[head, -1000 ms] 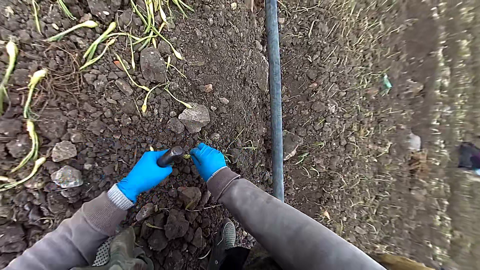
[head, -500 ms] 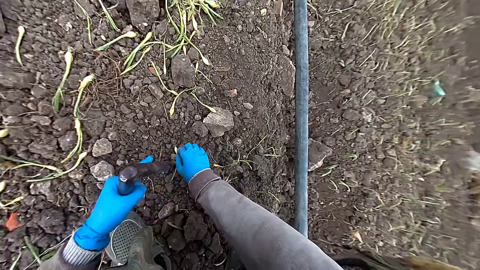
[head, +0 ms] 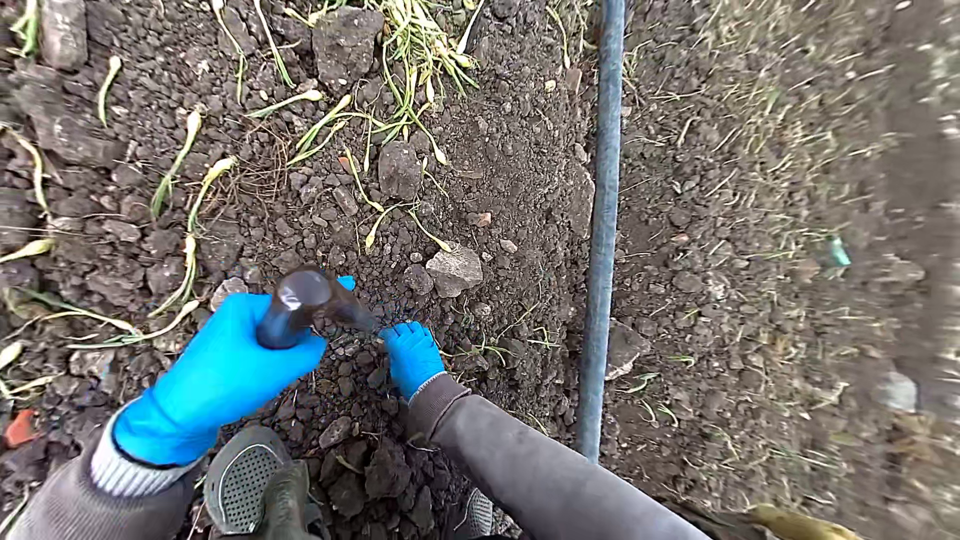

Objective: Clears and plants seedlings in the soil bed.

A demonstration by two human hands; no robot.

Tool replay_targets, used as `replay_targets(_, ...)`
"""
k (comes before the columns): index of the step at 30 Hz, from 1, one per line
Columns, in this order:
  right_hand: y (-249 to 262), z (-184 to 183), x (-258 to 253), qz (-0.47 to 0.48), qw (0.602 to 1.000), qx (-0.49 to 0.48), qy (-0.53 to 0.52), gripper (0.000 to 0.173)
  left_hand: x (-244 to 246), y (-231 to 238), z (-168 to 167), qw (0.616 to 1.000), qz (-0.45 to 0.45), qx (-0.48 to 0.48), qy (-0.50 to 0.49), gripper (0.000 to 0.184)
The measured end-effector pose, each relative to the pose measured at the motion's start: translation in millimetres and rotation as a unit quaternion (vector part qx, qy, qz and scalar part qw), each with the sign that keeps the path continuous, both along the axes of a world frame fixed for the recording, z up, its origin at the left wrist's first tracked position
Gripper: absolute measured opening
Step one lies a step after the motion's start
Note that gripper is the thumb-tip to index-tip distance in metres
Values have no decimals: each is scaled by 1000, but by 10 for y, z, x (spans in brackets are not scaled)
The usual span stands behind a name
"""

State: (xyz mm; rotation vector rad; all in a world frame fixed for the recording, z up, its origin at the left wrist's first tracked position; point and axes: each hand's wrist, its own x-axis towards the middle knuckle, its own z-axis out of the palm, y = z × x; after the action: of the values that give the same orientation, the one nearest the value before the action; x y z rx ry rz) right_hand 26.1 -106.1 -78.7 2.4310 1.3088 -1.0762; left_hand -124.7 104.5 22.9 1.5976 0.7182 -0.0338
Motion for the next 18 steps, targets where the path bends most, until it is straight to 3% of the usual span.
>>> replay_targets(2,22,112,149,-20,1000,7,-14,31,303,-290,-497,994,-74,-33,69,15)
replay_targets(5,287,102,234,45,998,-27,-37,26,212,-535,-944,990,-24,-100,96,16)
replay_targets(7,442,-63,157,105,990,-88,-23,23,4,-553,-864,983,47,-159,84,20)
replay_targets(9,506,-288,58,143,982,-124,-3,25,-197,-418,-574,980,90,-165,57,16)
replay_targets(12,472,-346,-41,177,976,-126,15,25,-588,-272,-171,990,115,-77,-14,6)
replay_targets(13,452,-280,-5,182,978,-105,8,31,-692,-250,-133,994,103,-36,-21,21)
replay_targets(14,465,-201,84,181,981,-65,-13,35,-749,-234,-157,996,86,-8,-13,32)
replay_targets(16,655,-55,374,153,985,9,-81,31,-773,-265,-332,997,69,-2,43,37)
replay_targets(17,809,-26,530,124,984,38,-120,34,-802,-294,-448,995,76,-25,52,31)
replay_targets(18,1008,-19,687,97,983,44,-149,45,-837,-314,-545,993,97,-50,50,11)
